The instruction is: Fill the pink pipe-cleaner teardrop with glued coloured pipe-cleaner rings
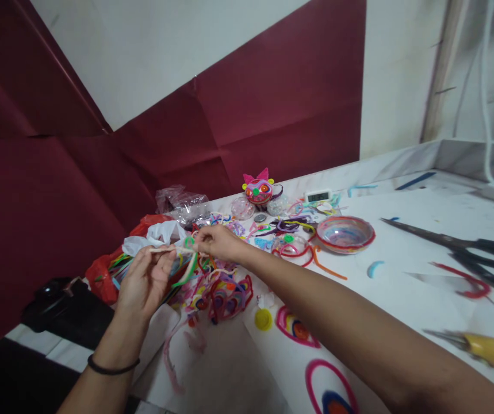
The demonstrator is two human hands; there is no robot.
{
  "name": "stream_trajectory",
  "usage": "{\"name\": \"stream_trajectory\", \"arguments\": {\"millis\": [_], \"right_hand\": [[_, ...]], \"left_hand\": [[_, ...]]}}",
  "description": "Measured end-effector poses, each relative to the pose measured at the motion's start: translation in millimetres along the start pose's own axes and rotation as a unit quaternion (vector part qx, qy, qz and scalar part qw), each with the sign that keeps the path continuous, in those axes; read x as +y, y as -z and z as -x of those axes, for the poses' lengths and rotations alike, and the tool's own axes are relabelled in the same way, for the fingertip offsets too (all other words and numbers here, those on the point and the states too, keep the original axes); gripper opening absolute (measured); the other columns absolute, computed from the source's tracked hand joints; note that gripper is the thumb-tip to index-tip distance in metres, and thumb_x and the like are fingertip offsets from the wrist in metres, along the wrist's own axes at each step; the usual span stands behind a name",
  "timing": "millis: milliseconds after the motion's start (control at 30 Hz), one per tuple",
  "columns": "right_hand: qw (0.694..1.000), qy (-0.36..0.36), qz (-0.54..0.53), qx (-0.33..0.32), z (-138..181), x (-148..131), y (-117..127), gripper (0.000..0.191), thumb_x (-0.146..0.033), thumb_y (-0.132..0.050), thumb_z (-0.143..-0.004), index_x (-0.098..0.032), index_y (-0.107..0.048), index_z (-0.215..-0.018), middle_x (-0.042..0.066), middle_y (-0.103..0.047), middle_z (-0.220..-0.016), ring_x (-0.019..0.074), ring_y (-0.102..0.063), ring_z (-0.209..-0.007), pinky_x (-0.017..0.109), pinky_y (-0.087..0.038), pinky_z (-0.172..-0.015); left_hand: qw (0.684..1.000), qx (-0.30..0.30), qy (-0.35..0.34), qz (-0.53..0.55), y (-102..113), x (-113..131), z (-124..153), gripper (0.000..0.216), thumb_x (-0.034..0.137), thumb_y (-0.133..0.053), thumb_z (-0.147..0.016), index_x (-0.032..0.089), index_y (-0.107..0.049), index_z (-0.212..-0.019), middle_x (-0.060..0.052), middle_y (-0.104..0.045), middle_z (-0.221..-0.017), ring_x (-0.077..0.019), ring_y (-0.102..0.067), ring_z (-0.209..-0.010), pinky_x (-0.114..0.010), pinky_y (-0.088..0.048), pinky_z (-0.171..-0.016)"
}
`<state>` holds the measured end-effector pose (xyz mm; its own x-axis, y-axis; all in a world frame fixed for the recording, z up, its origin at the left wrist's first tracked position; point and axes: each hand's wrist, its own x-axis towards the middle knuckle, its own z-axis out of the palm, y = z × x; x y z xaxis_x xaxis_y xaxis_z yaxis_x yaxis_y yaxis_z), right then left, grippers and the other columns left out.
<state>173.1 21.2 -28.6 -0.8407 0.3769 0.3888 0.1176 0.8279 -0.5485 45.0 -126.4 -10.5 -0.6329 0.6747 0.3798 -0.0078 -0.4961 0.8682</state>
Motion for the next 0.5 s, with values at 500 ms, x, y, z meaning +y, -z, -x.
{"name": "stream_trajectory", "arguments": {"millis": [500], "right_hand": [[0.975, -0.133, 0.151, -0.094, 18.0, -5.0, -14.6, 0.033, -0.037, -0.06, -0.093, -0.019, -0.058, -0.12, 0.008, -0.06, -0.121, 0.0211, -0.062, -0.101, 0.042, -0.054, -0.085]], "left_hand": [[0.918, -0.066, -0.072, -0.385, 35.2, -32.5, 2.1, 0.026, 0.041, -0.073, -0.064, 0.021, -0.073, -0.08, -0.005, -0.072, -0.081, -0.0276, -0.066, -0.083, -0.042, -0.051, -0.086]]}}
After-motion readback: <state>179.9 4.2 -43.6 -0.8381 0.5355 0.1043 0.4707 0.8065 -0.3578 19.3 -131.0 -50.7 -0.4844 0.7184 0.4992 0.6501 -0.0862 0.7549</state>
